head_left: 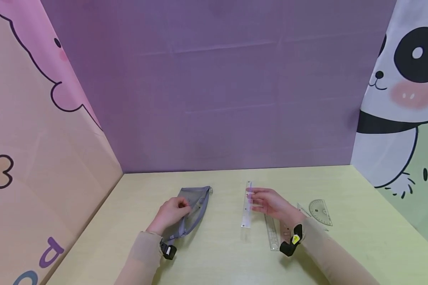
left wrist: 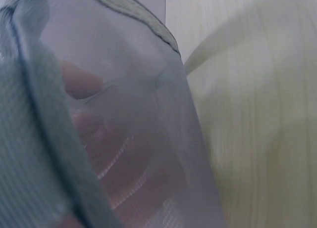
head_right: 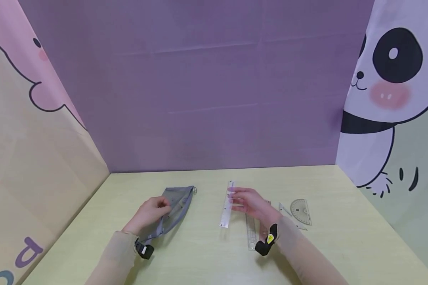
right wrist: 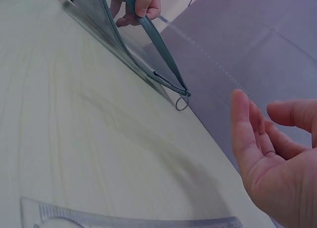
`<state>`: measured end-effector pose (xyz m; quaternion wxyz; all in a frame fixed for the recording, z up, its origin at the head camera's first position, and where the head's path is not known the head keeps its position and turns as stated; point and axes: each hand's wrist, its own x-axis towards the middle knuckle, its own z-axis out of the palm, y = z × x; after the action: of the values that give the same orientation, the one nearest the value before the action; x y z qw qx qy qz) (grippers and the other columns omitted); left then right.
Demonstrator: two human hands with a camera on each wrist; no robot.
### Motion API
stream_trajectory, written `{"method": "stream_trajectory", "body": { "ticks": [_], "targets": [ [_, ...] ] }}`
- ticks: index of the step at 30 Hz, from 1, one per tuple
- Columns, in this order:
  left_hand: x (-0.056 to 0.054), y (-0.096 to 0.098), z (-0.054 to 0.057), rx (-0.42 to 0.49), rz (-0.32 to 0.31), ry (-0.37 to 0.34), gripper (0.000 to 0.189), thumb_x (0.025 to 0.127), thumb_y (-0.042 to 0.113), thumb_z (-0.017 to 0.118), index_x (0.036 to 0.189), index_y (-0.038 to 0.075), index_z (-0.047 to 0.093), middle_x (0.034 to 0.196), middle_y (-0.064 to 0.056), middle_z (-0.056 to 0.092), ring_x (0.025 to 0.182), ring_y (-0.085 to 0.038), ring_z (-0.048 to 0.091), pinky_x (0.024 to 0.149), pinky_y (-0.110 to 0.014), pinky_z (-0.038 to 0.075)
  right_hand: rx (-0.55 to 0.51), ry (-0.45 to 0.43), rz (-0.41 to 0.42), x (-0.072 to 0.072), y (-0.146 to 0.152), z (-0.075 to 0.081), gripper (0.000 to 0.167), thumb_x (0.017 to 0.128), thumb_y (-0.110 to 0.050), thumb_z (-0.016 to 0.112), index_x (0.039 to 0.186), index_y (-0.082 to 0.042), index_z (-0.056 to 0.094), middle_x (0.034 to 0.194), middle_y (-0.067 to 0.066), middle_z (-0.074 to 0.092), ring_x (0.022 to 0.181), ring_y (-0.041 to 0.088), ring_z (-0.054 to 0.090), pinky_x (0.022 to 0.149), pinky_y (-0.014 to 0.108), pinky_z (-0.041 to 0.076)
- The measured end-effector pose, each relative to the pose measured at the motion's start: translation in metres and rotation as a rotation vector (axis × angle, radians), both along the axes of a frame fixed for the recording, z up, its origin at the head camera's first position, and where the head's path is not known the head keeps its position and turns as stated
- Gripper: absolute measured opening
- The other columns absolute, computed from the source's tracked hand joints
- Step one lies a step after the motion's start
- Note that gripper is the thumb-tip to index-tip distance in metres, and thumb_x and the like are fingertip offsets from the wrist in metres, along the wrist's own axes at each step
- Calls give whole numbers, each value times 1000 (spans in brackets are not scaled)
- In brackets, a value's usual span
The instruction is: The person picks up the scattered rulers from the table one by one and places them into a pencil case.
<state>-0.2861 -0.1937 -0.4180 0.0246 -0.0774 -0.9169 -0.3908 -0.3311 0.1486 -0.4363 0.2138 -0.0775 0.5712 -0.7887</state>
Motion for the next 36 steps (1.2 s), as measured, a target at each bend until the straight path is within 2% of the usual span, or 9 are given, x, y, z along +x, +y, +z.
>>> {"method": "stream_trajectory", "body": {
  "ticks": [8,17,26,30,36],
  "targets": [
    [5,-1,2,6,-20,36,6,85,14,63,82,9,63,75,0,57,66,-16,48,58,-31,39,8,-7,15,0,-13,-1,40,98,0,48,136,10,45,95,3,64,85,13,61,79,30,53],
    [4,-2,0,12,0,-7,5,86,13,64,82,11,63,75,1,56,67,-16,48,60,-32,38,1,-24,6,-5,-30,-6,37,97,1,49,133,9,48,92,4,62,84,12,61,80,31,53],
    [3,-1,1,-3,1,12,5,85,12,65,80,11,63,74,2,57,65,-16,48,60,-31,38,-55,-78,11,-9,-44,-8,22,96,4,48,112,1,63,89,6,63,81,14,62,77,30,53],
    [2,-1,-1,-16,-13,29,5,85,12,64,80,11,63,73,3,57,65,-14,48,60,-31,38,-33,-78,21,-7,-51,-9,23,95,5,49,115,6,60,86,6,63,79,14,62,75,29,53],
    [2,1,0,-13,-9,26,6,85,12,64,79,11,63,72,2,56,63,-15,47,58,-31,37,0,-93,20,-8,-63,-10,33,93,5,52,125,13,52,83,6,62,76,13,61,71,26,53]
  ]
}}
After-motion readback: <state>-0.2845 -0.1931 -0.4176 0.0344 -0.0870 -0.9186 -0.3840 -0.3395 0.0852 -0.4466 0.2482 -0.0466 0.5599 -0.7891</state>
